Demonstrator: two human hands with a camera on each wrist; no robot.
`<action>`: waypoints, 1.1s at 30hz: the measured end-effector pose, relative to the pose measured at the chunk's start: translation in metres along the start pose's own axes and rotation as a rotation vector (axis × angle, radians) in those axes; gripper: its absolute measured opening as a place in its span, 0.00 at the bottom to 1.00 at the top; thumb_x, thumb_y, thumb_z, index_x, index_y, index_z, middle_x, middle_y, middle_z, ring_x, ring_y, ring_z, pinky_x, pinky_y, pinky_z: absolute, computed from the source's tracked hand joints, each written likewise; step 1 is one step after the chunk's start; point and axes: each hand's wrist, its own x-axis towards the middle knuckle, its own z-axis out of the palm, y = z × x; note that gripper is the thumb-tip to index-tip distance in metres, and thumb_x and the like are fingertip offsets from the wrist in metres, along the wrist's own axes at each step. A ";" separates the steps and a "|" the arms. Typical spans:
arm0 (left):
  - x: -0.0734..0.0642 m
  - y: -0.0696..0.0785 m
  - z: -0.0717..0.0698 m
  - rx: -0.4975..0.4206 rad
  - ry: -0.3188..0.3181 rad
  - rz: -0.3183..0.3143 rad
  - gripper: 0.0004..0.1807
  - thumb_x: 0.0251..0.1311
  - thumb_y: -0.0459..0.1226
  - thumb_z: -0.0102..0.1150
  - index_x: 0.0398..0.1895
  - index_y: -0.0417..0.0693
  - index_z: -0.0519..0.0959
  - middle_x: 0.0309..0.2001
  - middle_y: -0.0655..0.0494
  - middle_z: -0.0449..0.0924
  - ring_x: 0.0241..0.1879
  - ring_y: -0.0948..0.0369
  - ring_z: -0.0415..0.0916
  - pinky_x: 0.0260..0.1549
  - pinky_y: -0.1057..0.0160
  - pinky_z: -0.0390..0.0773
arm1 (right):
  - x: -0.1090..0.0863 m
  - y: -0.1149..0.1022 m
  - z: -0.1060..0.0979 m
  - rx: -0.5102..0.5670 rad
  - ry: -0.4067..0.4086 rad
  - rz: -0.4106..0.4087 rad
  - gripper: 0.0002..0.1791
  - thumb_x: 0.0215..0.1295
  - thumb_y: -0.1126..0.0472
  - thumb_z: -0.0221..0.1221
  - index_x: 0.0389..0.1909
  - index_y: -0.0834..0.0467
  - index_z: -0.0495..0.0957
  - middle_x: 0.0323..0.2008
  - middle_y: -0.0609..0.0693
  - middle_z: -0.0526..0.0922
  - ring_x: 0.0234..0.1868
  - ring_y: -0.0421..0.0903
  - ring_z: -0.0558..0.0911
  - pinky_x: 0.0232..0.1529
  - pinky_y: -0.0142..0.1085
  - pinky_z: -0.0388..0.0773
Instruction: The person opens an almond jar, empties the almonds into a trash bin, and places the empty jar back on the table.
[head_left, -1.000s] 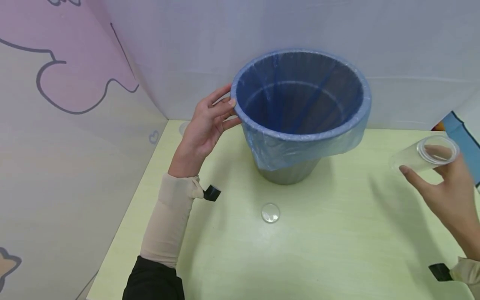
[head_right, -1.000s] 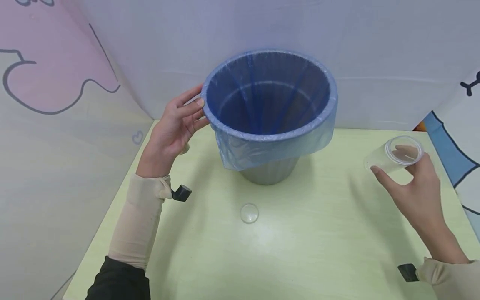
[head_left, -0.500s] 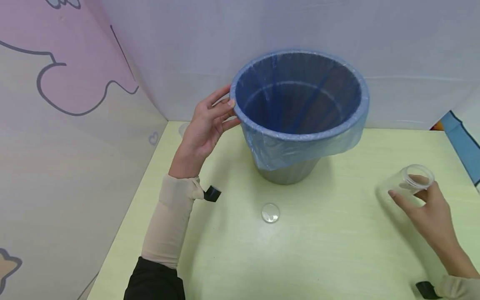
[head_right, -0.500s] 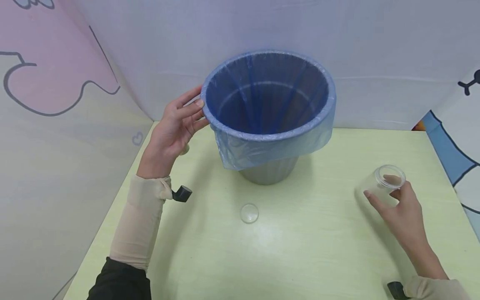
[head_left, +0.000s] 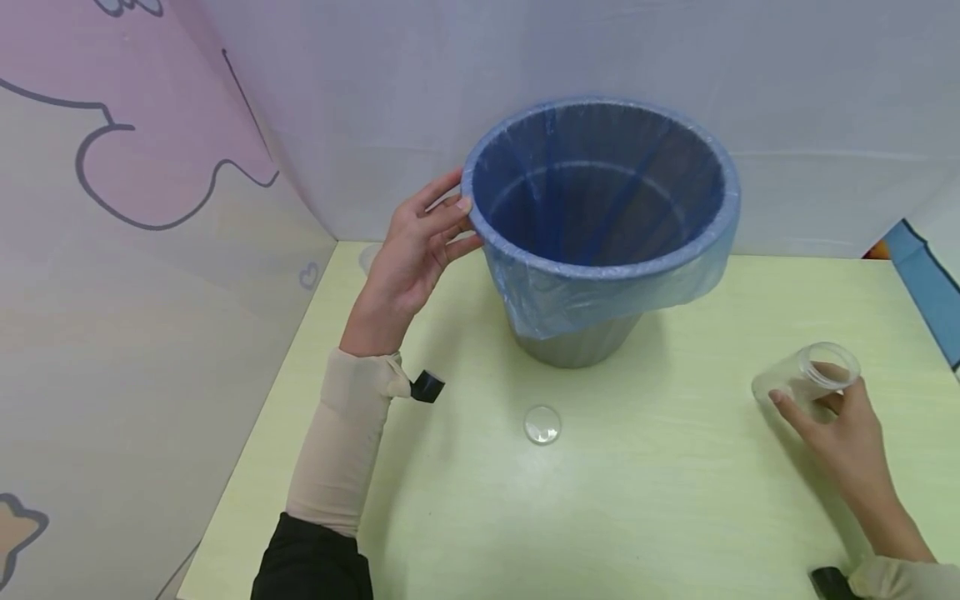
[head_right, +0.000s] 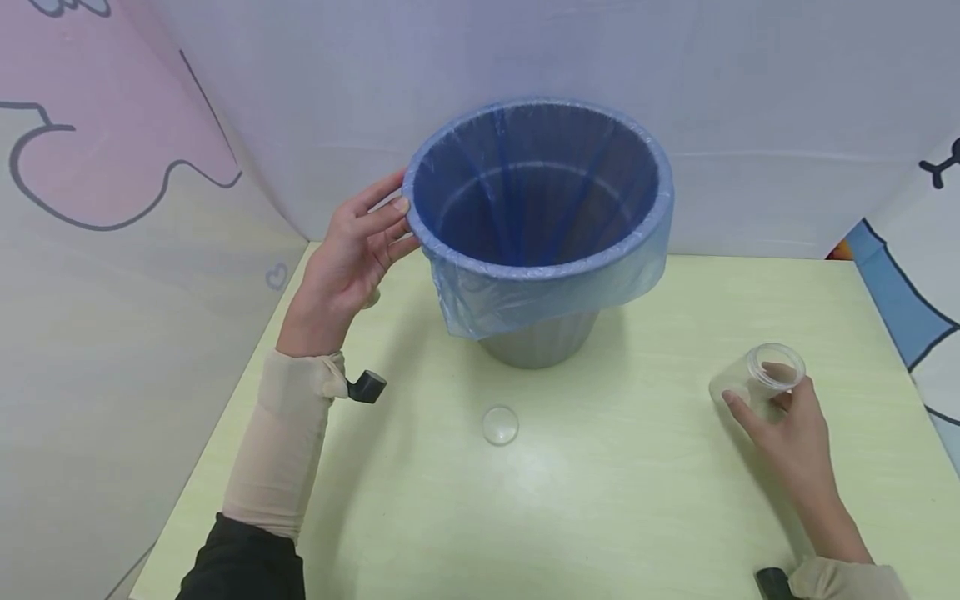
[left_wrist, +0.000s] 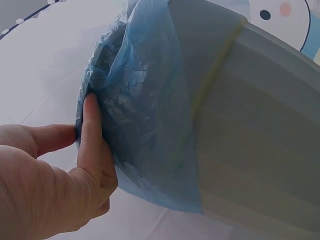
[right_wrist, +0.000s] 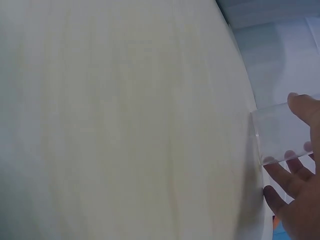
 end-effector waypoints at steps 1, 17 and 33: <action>0.000 0.000 -0.001 0.019 -0.002 0.002 0.28 0.74 0.28 0.55 0.76 0.45 0.69 0.48 0.49 0.82 0.36 0.59 0.82 0.40 0.62 0.89 | 0.000 0.000 0.000 -0.003 0.000 0.003 0.43 0.71 0.54 0.67 0.80 0.36 0.54 0.64 0.28 0.65 0.59 0.14 0.64 0.52 0.09 0.58; -0.016 -0.017 -0.031 0.404 0.120 0.096 0.25 0.75 0.36 0.57 0.73 0.53 0.72 0.46 0.56 0.73 0.34 0.60 0.78 0.37 0.55 0.90 | 0.003 -0.005 0.001 -0.124 -0.025 -0.055 0.45 0.69 0.57 0.69 0.79 0.60 0.55 0.65 0.72 0.68 0.49 0.13 0.58 0.51 0.09 0.56; -0.042 -0.046 -0.077 0.696 0.423 0.205 0.22 0.75 0.32 0.56 0.69 0.50 0.72 0.45 0.60 0.69 0.37 0.60 0.78 0.35 0.65 0.88 | -0.017 -0.009 -0.004 -0.006 -0.051 -0.021 0.41 0.70 0.63 0.67 0.77 0.60 0.57 0.55 0.30 0.66 0.47 0.15 0.67 0.45 0.08 0.65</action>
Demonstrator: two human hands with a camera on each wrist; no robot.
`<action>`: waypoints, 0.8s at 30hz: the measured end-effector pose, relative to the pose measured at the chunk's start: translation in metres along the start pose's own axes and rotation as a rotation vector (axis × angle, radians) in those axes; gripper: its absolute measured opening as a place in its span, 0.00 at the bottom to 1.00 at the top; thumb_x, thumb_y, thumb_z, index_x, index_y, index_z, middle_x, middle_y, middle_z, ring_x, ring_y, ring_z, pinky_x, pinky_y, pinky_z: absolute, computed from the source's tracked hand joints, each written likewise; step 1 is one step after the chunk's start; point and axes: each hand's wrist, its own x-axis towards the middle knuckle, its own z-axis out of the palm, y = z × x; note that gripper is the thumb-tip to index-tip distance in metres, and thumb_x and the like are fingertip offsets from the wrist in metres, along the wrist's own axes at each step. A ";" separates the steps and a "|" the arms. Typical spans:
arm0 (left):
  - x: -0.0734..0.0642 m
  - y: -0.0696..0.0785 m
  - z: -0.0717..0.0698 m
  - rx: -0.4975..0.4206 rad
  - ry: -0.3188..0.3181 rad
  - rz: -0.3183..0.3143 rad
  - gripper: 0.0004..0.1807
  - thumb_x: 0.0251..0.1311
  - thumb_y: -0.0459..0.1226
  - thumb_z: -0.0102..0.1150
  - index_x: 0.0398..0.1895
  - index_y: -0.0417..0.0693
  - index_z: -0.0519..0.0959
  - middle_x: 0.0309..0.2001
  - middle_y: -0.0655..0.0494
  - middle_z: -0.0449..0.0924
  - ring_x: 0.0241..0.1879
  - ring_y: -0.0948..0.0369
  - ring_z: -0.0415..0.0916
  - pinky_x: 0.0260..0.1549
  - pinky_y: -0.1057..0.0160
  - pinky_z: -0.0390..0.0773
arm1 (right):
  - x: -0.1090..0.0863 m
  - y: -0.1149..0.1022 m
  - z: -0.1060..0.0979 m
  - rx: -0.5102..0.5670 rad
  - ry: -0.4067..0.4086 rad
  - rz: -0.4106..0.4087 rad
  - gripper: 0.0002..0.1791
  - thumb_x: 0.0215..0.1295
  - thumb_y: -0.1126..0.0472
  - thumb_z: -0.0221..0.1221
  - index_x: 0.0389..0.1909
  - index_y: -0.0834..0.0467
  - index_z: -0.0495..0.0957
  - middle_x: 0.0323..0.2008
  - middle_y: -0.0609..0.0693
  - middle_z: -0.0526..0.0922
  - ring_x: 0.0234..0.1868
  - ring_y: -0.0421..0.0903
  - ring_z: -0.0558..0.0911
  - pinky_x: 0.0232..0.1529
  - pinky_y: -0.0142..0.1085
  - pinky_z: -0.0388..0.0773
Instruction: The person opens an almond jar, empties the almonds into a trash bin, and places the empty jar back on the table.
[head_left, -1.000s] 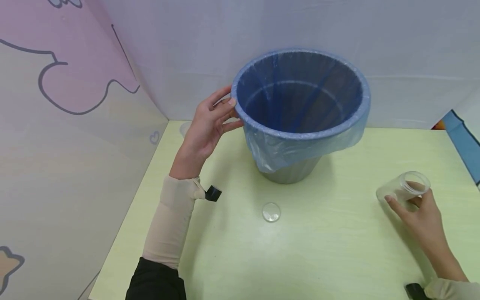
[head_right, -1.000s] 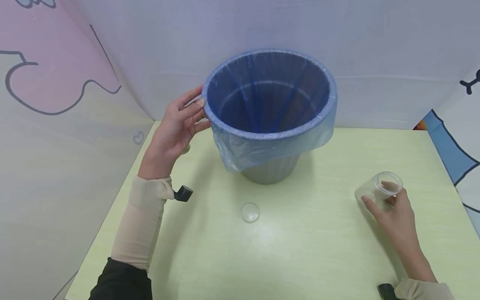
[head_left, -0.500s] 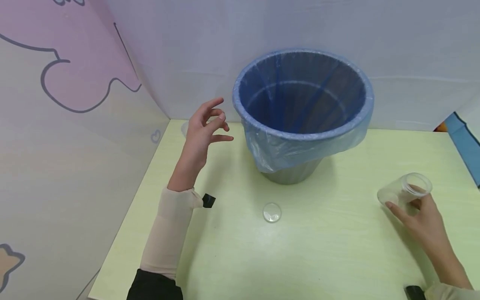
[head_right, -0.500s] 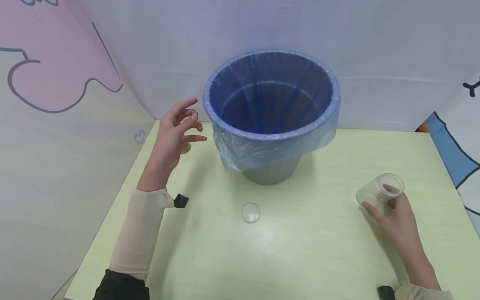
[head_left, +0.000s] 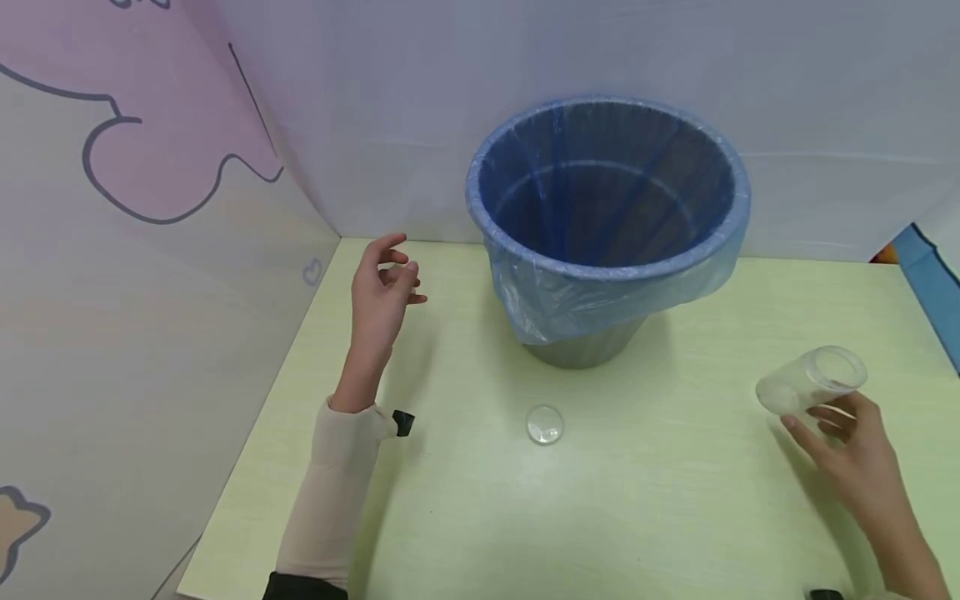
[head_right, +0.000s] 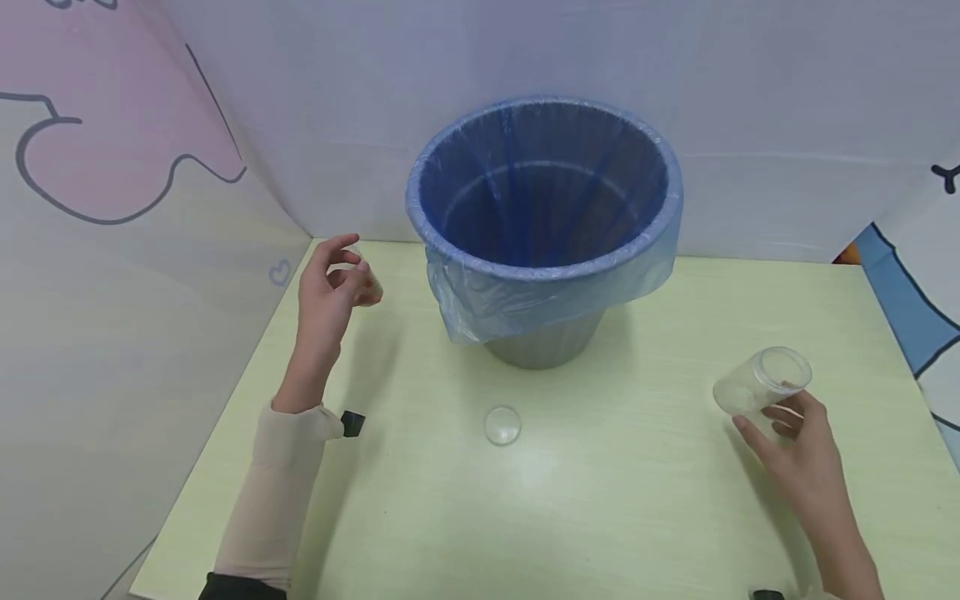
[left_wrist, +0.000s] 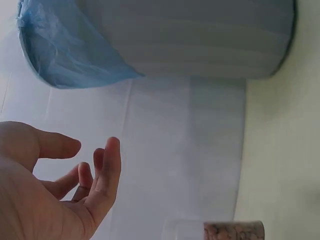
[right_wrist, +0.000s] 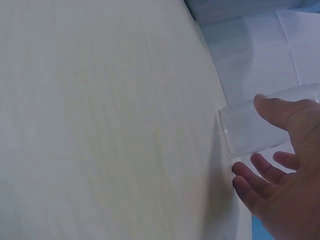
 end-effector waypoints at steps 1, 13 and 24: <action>-0.001 -0.002 -0.001 0.013 0.015 0.000 0.22 0.75 0.32 0.56 0.69 0.50 0.73 0.45 0.61 0.69 0.37 0.61 0.77 0.36 0.65 0.88 | -0.001 0.000 0.000 0.010 0.001 -0.003 0.39 0.70 0.63 0.67 0.77 0.60 0.58 0.54 0.28 0.66 0.46 0.15 0.68 0.45 0.08 0.66; -0.005 -0.030 -0.013 0.123 0.119 0.040 0.29 0.71 0.29 0.59 0.74 0.41 0.66 0.59 0.39 0.68 0.53 0.53 0.74 0.54 0.57 0.73 | -0.016 -0.002 0.006 0.114 0.032 0.048 0.48 0.70 0.70 0.64 0.82 0.68 0.44 0.50 0.23 0.68 0.45 0.14 0.73 0.46 0.09 0.71; 0.001 -0.050 -0.021 0.229 0.147 -0.002 0.39 0.71 0.33 0.63 0.79 0.41 0.56 0.68 0.36 0.59 0.68 0.44 0.62 0.66 0.40 0.68 | -0.029 -0.011 0.008 0.163 0.022 0.049 0.34 0.71 0.72 0.62 0.72 0.56 0.58 0.51 0.25 0.70 0.45 0.14 0.76 0.43 0.11 0.74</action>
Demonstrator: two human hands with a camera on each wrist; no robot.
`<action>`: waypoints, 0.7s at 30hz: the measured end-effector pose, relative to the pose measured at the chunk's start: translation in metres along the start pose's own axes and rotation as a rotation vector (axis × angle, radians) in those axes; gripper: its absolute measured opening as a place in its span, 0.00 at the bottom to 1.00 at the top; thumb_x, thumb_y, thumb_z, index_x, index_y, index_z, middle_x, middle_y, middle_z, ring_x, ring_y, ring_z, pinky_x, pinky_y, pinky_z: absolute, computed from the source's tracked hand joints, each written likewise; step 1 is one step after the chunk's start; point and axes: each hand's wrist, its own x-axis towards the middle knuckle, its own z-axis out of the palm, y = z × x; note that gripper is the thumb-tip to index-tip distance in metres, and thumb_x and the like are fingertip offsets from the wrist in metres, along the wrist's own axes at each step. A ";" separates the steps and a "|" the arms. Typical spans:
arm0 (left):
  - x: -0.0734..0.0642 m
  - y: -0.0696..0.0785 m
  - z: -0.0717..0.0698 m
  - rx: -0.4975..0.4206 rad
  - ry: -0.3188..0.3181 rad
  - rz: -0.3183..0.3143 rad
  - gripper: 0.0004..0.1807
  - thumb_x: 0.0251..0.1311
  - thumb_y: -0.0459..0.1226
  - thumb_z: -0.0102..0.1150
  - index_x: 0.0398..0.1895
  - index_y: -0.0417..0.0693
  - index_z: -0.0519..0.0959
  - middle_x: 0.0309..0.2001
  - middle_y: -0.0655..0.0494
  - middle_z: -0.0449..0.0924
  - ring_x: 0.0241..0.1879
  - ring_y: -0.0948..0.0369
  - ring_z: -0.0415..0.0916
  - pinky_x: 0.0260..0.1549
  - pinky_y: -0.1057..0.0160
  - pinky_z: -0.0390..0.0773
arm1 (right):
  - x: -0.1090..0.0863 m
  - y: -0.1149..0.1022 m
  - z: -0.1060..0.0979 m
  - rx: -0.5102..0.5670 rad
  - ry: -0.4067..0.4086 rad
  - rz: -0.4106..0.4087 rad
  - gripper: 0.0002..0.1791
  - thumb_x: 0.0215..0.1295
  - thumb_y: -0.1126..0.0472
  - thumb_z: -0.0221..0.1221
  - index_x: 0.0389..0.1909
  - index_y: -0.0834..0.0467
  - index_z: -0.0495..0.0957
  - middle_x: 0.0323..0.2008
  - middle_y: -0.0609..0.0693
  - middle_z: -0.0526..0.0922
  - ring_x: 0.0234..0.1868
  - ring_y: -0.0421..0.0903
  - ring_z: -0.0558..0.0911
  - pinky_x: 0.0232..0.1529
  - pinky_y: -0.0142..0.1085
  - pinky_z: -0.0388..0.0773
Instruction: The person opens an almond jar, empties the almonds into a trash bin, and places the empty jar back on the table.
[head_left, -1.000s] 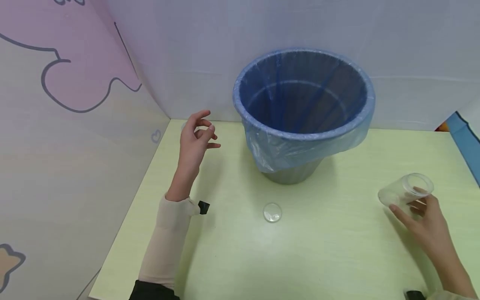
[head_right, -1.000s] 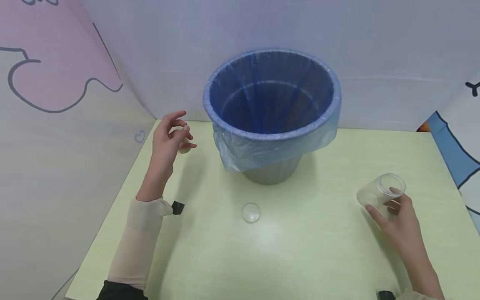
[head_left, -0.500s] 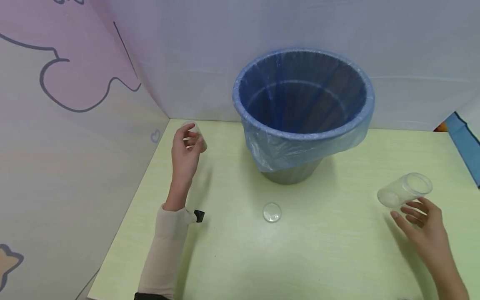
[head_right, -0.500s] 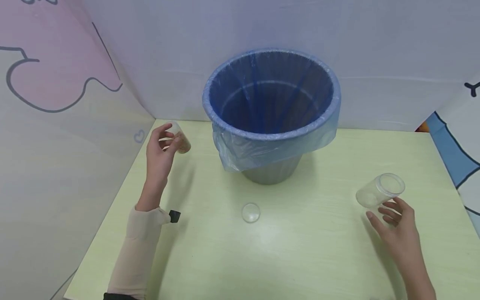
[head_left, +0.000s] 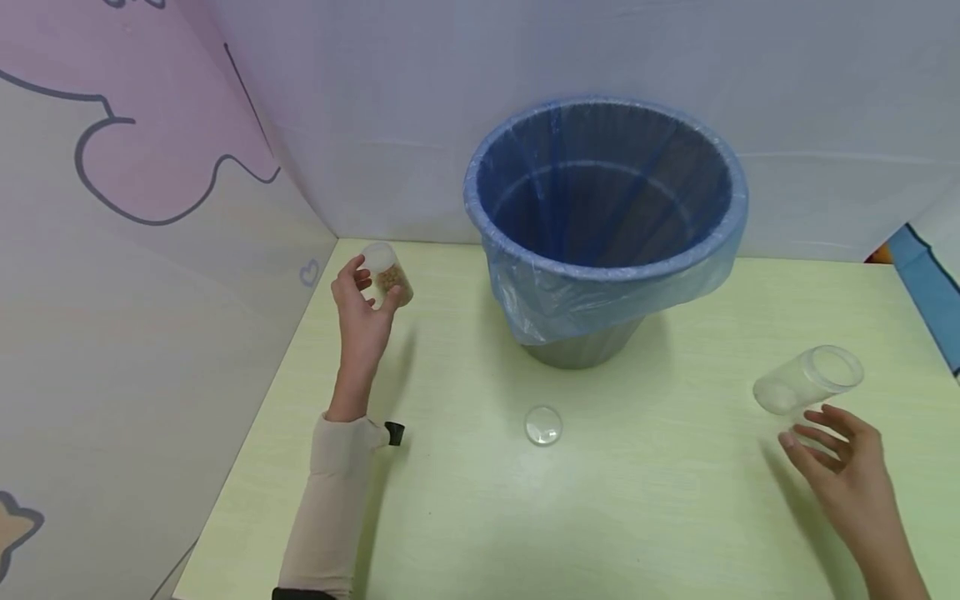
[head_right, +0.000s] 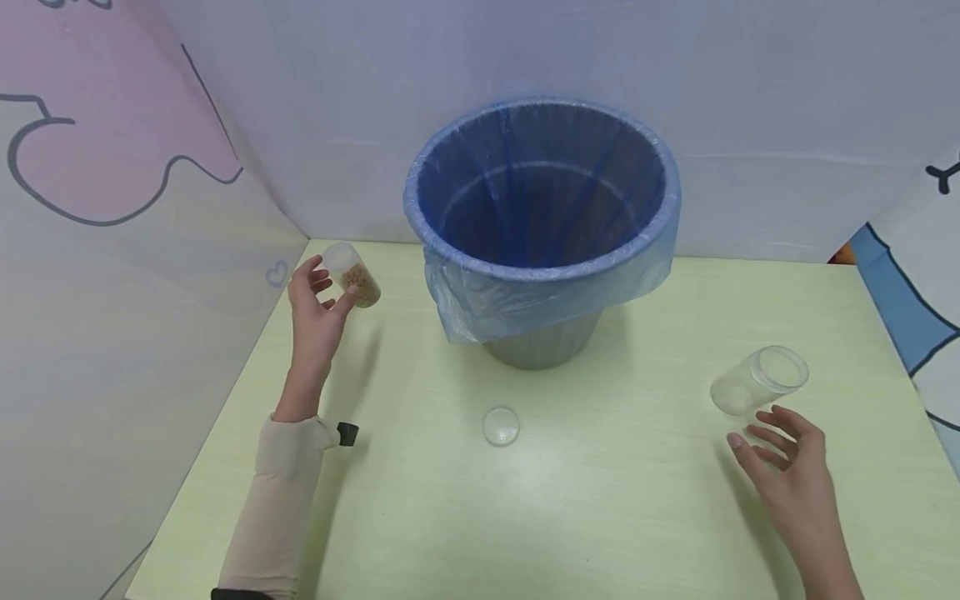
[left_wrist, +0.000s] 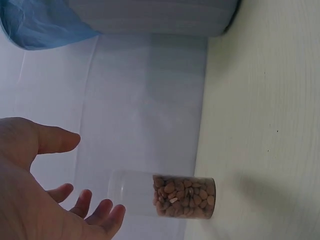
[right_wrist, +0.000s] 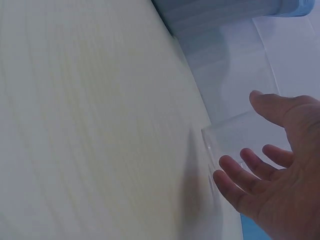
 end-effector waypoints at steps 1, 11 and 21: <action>0.001 -0.002 0.000 0.005 -0.004 -0.012 0.39 0.71 0.33 0.63 0.80 0.41 0.55 0.69 0.36 0.59 0.70 0.44 0.61 0.67 0.40 0.67 | -0.001 -0.001 0.000 -0.005 -0.006 -0.005 0.32 0.71 0.72 0.62 0.69 0.52 0.60 0.50 0.24 0.70 0.45 0.14 0.76 0.43 0.11 0.74; 0.014 -0.020 -0.002 0.072 -0.098 -0.119 0.50 0.71 0.37 0.63 0.85 0.44 0.41 0.80 0.37 0.48 0.81 0.42 0.48 0.78 0.40 0.58 | -0.010 -0.011 0.007 0.288 -0.118 -0.107 0.34 0.68 0.81 0.57 0.66 0.47 0.65 0.58 0.35 0.75 0.52 0.22 0.82 0.46 0.14 0.77; 0.034 -0.041 -0.002 0.039 -0.138 -0.226 0.58 0.66 0.37 0.69 0.86 0.46 0.37 0.84 0.42 0.46 0.84 0.46 0.44 0.81 0.45 0.55 | -0.025 -0.024 0.031 0.351 -0.192 -0.310 0.40 0.61 0.90 0.53 0.74 0.69 0.57 0.66 0.43 0.74 0.60 0.29 0.81 0.53 0.18 0.78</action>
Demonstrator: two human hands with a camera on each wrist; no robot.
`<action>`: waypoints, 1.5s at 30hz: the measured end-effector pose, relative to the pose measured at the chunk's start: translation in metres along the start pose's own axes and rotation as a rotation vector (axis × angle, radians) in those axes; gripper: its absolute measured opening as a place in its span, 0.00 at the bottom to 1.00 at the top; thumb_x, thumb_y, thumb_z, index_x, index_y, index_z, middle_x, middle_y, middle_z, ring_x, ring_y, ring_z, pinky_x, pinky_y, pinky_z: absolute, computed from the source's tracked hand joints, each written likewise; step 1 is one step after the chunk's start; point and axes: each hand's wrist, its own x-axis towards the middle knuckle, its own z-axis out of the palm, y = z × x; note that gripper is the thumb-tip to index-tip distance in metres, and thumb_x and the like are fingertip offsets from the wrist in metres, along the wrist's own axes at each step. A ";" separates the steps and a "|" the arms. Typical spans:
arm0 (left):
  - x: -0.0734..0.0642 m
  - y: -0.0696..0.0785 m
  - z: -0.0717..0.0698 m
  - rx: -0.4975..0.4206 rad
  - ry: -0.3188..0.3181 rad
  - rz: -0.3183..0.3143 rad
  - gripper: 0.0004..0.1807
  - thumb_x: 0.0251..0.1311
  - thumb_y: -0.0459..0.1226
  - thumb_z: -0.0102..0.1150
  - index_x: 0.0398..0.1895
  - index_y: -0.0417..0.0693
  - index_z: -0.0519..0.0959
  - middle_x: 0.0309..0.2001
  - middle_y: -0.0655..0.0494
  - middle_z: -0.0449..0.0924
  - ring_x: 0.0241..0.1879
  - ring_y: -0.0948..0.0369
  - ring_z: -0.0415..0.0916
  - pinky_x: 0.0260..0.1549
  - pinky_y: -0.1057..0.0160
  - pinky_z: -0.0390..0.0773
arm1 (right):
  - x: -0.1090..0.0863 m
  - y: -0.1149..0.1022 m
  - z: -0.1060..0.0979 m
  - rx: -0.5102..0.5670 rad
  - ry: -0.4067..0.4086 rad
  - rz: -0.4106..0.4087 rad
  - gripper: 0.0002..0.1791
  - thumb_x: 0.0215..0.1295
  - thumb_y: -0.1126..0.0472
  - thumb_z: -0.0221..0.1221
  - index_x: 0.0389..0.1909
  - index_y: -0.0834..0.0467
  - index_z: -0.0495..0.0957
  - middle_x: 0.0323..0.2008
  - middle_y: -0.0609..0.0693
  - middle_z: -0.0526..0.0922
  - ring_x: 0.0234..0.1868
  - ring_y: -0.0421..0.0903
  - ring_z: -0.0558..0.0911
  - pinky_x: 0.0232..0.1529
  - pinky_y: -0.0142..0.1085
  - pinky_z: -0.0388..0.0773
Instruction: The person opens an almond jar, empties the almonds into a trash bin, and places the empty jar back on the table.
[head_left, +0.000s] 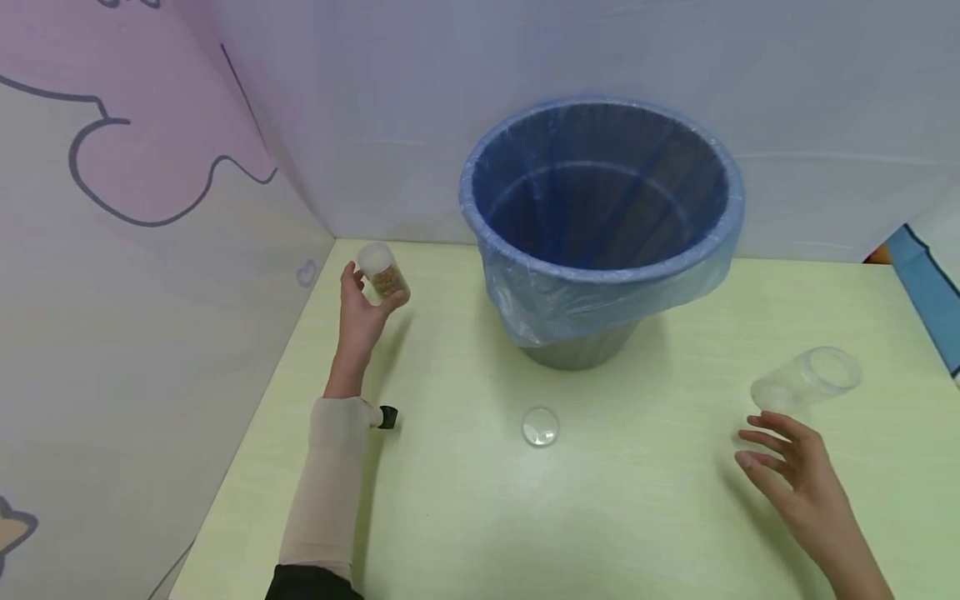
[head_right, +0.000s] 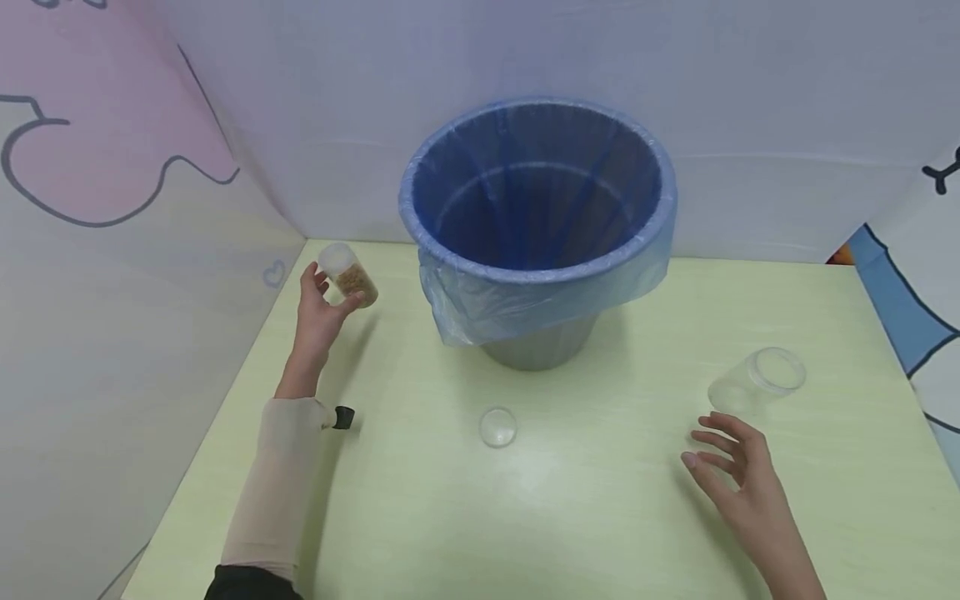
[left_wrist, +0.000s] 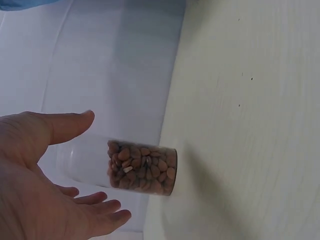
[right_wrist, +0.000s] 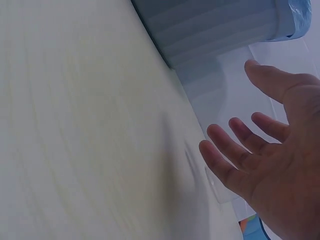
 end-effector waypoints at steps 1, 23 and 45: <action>0.002 -0.002 -0.001 -0.008 -0.006 -0.008 0.58 0.66 0.37 0.70 0.86 0.47 0.36 0.84 0.42 0.46 0.84 0.46 0.44 0.81 0.45 0.55 | -0.001 -0.001 0.003 -0.025 -0.009 -0.004 0.40 0.61 0.90 0.54 0.74 0.71 0.56 0.66 0.43 0.74 0.60 0.30 0.81 0.54 0.18 0.78; 0.021 -0.024 0.003 -0.160 0.110 0.035 0.39 0.61 0.27 0.71 0.74 0.40 0.65 0.74 0.41 0.69 0.76 0.45 0.66 0.74 0.45 0.69 | -0.002 -0.016 0.024 -0.273 -0.141 0.048 0.38 0.65 0.82 0.61 0.74 0.69 0.58 0.65 0.51 0.74 0.59 0.29 0.81 0.58 0.17 0.74; 0.009 -0.028 0.005 -0.120 0.072 0.077 0.36 0.61 0.28 0.71 0.73 0.40 0.68 0.72 0.41 0.71 0.73 0.44 0.70 0.73 0.47 0.70 | 0.012 -0.015 0.031 -0.279 -0.222 0.042 0.37 0.66 0.78 0.63 0.74 0.65 0.61 0.64 0.58 0.73 0.58 0.32 0.82 0.56 0.19 0.77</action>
